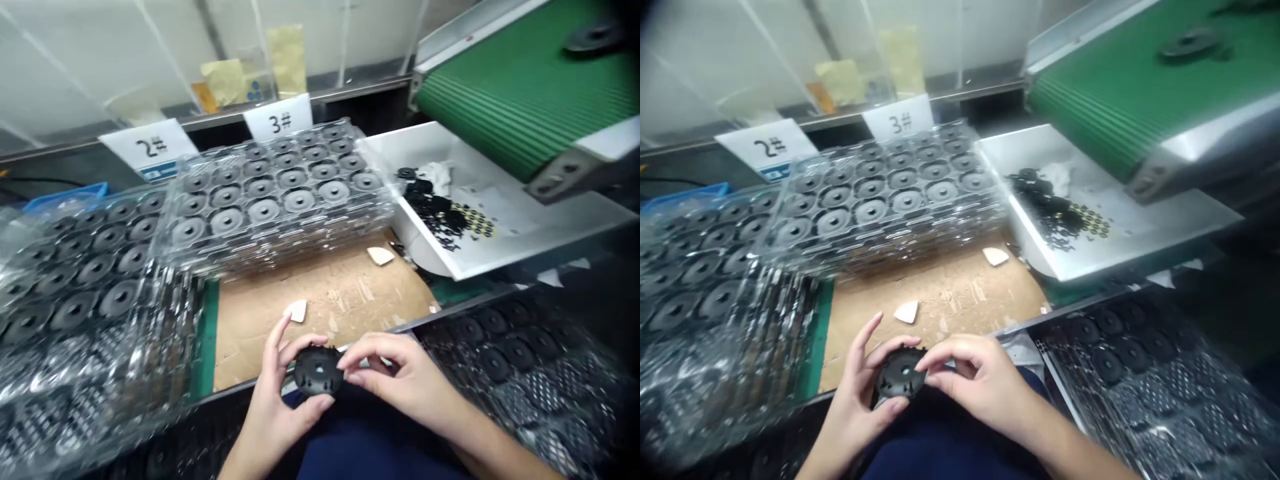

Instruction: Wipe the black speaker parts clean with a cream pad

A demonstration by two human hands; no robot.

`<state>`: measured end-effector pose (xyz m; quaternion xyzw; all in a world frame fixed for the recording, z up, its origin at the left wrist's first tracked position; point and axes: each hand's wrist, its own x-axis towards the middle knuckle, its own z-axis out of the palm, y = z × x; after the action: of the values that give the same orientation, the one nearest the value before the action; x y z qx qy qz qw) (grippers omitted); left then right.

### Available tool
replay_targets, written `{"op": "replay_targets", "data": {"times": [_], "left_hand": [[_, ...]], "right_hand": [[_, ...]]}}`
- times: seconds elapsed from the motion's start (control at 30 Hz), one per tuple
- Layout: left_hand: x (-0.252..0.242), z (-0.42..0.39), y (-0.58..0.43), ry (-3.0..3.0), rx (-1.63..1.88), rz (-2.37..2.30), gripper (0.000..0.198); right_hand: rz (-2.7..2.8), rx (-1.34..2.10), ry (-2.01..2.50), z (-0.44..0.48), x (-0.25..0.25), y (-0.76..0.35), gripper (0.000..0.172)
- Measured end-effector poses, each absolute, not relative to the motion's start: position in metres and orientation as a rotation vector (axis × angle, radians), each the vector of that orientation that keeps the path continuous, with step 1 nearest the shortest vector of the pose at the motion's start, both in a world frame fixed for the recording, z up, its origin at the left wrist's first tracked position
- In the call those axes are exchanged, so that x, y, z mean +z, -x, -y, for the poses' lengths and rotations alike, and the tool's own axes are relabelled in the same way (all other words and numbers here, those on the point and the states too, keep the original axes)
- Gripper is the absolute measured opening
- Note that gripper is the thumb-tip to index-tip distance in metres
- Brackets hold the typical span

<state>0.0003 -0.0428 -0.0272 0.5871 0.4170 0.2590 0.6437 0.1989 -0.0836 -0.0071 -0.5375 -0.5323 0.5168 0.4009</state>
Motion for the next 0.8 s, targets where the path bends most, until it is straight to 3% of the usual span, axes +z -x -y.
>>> {"op": "replay_targets", "data": {"times": [0.1,0.2,0.33,0.43,0.6,0.8], "left_hand": [[-0.033,0.046,-0.017,-1.301,0.587,-1.005,0.083],[-0.052,0.055,-0.042,-1.268,0.445,-0.911,0.072],[-0.095,0.077,-0.082,-1.247,0.021,-0.723,0.070],[-0.126,0.081,-0.105,-1.302,-0.112,-0.795,0.051],[-0.148,0.072,-0.122,-1.456,-0.028,-0.934,0.039],[-0.139,0.087,-0.125,-1.507,0.048,-0.956,0.031]], "right_hand": [[1.630,0.984,1.380,0.099,-0.014,-0.208,0.025],[1.737,0.712,1.512,0.112,-0.032,-0.221,0.020],[1.497,0.618,1.902,0.146,-0.063,-0.285,0.020],[1.170,0.531,2.314,0.196,-0.088,-0.365,0.023],[0.767,0.740,2.735,0.286,-0.128,-0.456,0.021],[0.715,0.975,2.773,0.324,-0.170,-0.442,0.024]]}}
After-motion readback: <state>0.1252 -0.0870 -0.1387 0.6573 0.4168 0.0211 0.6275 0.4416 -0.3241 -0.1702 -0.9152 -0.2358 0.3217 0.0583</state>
